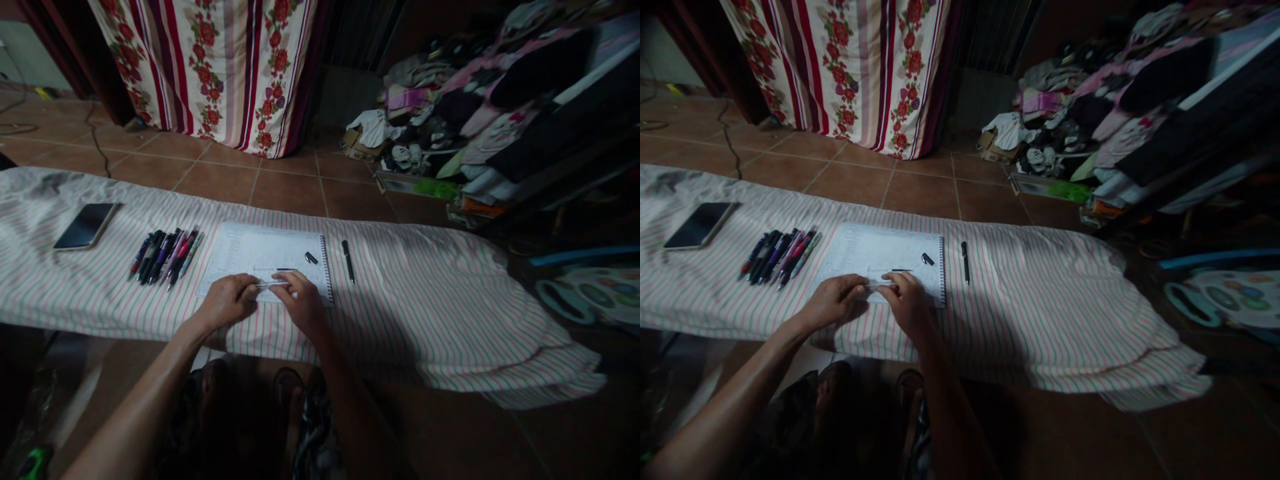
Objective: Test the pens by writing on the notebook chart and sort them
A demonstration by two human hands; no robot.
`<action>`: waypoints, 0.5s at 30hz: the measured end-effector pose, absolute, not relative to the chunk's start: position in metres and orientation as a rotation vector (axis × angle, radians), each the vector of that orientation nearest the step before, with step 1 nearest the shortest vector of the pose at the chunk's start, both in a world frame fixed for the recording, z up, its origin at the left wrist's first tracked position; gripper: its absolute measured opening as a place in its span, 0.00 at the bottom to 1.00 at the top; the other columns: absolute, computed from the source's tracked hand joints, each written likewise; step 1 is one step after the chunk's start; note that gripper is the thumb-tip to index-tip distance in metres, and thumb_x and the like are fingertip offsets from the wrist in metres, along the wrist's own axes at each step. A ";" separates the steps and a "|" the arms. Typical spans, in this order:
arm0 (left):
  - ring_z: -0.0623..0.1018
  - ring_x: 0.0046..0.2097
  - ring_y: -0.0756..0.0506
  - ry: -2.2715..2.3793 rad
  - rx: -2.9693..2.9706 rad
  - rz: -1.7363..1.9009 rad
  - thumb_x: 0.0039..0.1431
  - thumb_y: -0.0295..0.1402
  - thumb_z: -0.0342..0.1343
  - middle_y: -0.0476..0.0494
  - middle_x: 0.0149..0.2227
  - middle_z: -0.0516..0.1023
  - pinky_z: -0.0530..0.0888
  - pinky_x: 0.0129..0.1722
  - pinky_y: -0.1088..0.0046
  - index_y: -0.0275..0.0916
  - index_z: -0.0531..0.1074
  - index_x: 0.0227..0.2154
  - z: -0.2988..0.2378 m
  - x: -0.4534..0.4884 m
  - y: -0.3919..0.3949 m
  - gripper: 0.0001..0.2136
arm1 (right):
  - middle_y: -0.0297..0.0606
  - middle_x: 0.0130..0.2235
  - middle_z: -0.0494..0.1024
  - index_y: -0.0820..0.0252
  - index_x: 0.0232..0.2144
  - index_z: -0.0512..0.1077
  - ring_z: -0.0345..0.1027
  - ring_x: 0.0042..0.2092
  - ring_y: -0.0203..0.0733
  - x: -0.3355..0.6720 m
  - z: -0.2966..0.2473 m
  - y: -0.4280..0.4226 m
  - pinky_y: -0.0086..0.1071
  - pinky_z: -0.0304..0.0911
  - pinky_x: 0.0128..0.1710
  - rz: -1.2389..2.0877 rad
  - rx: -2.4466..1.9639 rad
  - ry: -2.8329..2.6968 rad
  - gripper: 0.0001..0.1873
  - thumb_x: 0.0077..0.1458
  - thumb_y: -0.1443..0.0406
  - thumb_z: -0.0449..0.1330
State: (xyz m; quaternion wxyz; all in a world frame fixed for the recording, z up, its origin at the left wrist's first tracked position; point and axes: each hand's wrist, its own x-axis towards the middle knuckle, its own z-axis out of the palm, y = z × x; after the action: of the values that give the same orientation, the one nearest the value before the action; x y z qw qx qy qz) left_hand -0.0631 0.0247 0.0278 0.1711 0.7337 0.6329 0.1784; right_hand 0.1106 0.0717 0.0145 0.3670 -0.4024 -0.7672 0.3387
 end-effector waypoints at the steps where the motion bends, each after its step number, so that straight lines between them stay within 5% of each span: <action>1: 0.75 0.36 0.44 1.784 2.042 0.504 0.60 0.35 0.40 0.43 0.34 0.77 0.68 0.34 0.70 0.38 0.72 0.37 0.028 -0.063 0.025 0.15 | 0.39 0.35 0.74 0.60 0.34 0.72 0.68 0.33 0.36 0.112 0.014 0.072 0.27 0.62 0.33 0.847 -0.996 -1.996 0.06 0.51 0.66 0.58; 15: 0.74 0.38 0.44 1.774 2.121 0.629 0.59 0.32 0.41 0.41 0.34 0.76 0.69 0.39 0.69 0.36 0.73 0.38 0.028 -0.053 0.025 0.15 | 0.35 0.22 0.73 0.60 0.19 0.69 0.66 0.27 0.35 0.115 0.023 0.070 0.27 0.56 0.29 0.647 -1.165 -2.137 0.16 0.56 0.62 0.51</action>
State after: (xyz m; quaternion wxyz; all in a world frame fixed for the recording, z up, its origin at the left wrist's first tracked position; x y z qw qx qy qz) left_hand -0.0535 0.0248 0.0277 0.1522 0.7393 0.6183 0.2192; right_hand 0.1150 0.0700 0.0227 0.3065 -0.4403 -0.8077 0.2445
